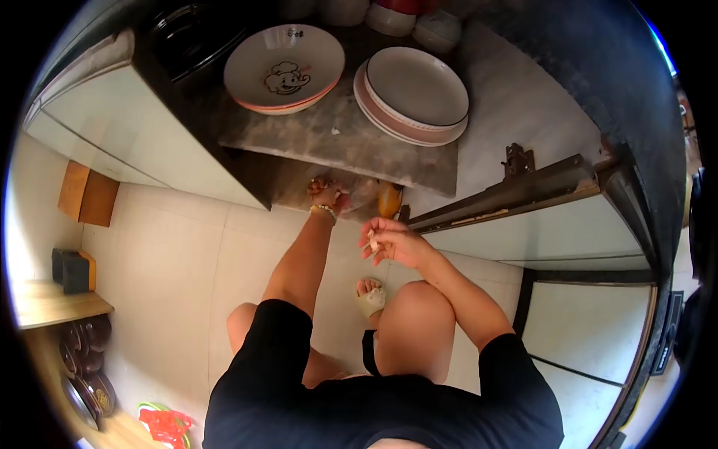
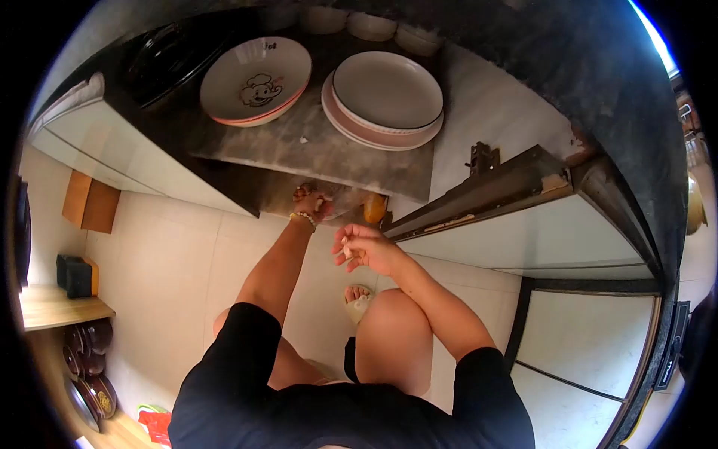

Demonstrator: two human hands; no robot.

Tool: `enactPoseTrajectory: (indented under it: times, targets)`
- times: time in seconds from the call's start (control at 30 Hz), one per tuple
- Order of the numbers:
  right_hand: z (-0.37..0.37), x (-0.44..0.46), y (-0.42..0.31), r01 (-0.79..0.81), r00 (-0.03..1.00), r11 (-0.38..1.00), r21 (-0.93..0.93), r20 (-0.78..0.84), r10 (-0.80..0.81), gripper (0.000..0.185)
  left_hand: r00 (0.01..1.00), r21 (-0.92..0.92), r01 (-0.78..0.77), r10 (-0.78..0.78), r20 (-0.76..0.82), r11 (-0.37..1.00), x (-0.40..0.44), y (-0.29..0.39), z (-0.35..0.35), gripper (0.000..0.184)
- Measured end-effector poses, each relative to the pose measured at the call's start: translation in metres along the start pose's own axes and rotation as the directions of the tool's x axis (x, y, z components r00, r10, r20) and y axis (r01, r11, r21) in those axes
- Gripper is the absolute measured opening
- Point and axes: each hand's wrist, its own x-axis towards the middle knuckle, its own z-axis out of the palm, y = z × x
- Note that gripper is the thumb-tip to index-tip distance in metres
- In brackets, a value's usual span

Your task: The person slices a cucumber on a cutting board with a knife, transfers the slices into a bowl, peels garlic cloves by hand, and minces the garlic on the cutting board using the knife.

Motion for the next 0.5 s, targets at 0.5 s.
enactPoseTrajectory:
  times: [0.5]
  targets:
    - [0.24,-0.114,-0.099,0.287,0.897,0.566,-0.773,0.009,-0.443,0.025,0.801,-0.465,0.312,0.034,0.598,0.828,-0.427,0.075,0.077,0.051]
